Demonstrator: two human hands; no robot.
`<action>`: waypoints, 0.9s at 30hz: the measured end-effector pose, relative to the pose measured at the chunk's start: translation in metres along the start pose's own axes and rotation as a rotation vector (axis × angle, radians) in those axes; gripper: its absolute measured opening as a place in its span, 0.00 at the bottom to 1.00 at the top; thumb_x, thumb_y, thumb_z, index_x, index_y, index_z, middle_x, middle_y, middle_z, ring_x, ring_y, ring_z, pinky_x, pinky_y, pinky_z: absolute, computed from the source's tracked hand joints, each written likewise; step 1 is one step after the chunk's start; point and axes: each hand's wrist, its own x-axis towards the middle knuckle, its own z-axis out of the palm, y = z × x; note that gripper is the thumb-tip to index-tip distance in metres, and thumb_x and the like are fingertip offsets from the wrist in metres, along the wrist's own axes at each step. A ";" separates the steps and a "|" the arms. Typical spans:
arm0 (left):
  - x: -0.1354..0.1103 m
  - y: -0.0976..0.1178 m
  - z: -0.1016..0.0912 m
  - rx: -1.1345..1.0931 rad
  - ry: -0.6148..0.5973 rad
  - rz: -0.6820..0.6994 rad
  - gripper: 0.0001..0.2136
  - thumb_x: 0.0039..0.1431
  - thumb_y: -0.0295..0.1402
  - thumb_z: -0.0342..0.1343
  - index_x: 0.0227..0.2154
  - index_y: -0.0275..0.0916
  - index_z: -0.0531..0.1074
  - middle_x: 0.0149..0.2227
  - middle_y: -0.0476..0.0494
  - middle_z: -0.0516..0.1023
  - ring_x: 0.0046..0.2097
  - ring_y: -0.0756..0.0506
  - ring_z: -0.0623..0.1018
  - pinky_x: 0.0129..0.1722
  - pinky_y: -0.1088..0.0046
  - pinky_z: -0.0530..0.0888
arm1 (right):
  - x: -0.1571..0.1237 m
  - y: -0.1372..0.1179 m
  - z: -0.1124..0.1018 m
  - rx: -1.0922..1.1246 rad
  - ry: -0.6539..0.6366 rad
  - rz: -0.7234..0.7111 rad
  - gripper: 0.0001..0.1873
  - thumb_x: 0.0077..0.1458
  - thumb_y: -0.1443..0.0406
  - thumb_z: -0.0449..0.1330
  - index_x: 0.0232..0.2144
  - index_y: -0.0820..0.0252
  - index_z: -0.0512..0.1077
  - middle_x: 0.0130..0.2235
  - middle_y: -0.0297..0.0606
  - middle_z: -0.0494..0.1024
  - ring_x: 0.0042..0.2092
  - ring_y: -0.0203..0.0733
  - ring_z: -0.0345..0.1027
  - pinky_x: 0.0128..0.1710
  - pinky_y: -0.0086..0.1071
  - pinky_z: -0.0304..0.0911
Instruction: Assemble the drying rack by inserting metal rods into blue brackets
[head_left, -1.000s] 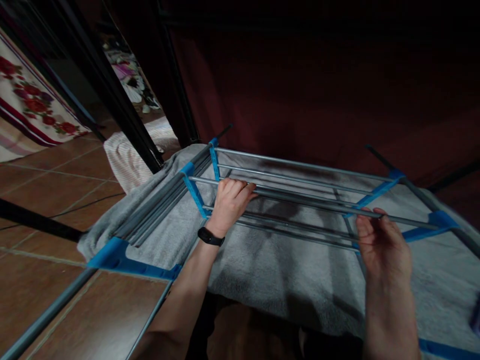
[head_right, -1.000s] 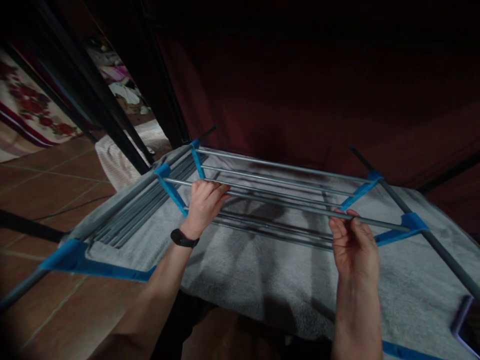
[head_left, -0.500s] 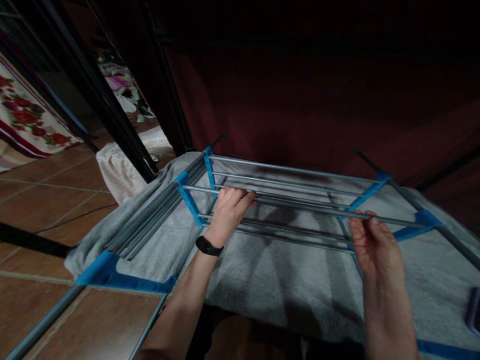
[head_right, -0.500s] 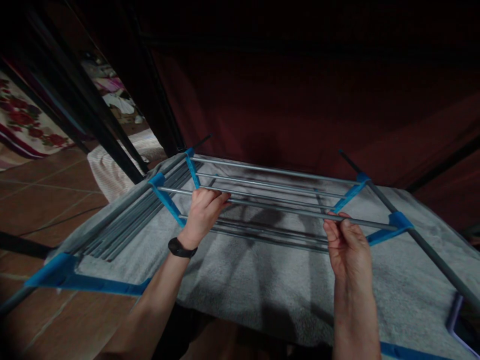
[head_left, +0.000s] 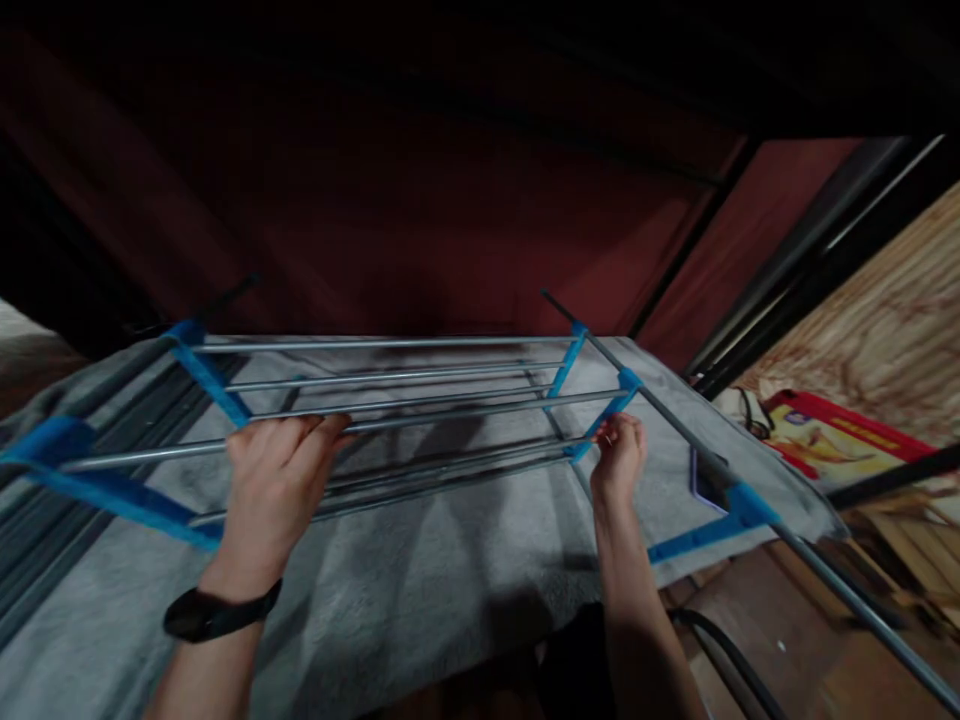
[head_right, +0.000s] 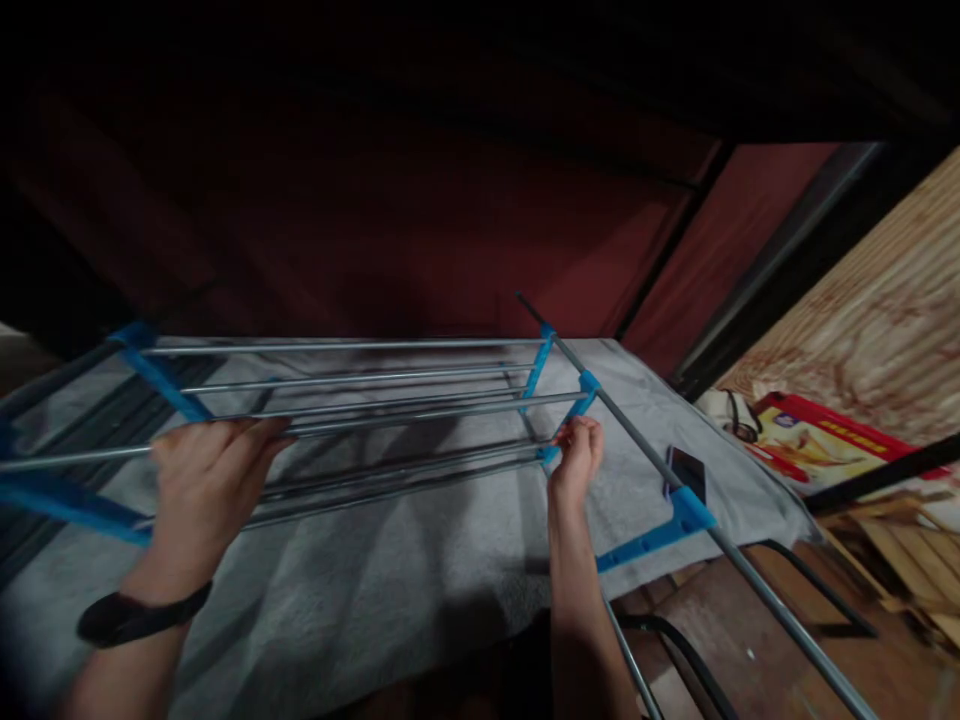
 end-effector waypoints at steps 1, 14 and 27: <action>0.000 0.000 0.001 -0.001 0.004 -0.010 0.09 0.65 0.37 0.58 0.47 0.47 0.73 0.29 0.49 0.74 0.34 0.43 0.71 0.39 0.64 0.60 | 0.002 0.002 -0.002 -0.073 0.081 -0.076 0.10 0.50 0.58 0.60 0.34 0.56 0.68 0.32 0.28 0.71 0.33 0.33 0.67 0.34 0.28 0.67; 0.000 0.004 -0.003 -0.059 -0.055 -0.110 0.23 0.67 0.38 0.53 0.62 0.65 0.63 0.29 0.49 0.71 0.36 0.41 0.69 0.41 0.62 0.60 | 0.007 0.005 0.004 -0.224 -0.104 -0.217 0.37 0.50 0.58 0.56 0.63 0.55 0.60 0.62 0.43 0.67 0.64 0.48 0.60 0.67 0.49 0.50; 0.005 0.005 -0.012 -0.094 -0.109 -0.039 0.08 0.65 0.32 0.56 0.46 0.41 0.74 0.34 0.45 0.76 0.37 0.43 0.72 0.41 0.63 0.61 | 0.007 0.008 -0.002 -0.239 -0.035 -0.207 0.35 0.46 0.59 0.60 0.58 0.56 0.64 0.52 0.39 0.74 0.55 0.45 0.68 0.62 0.47 0.57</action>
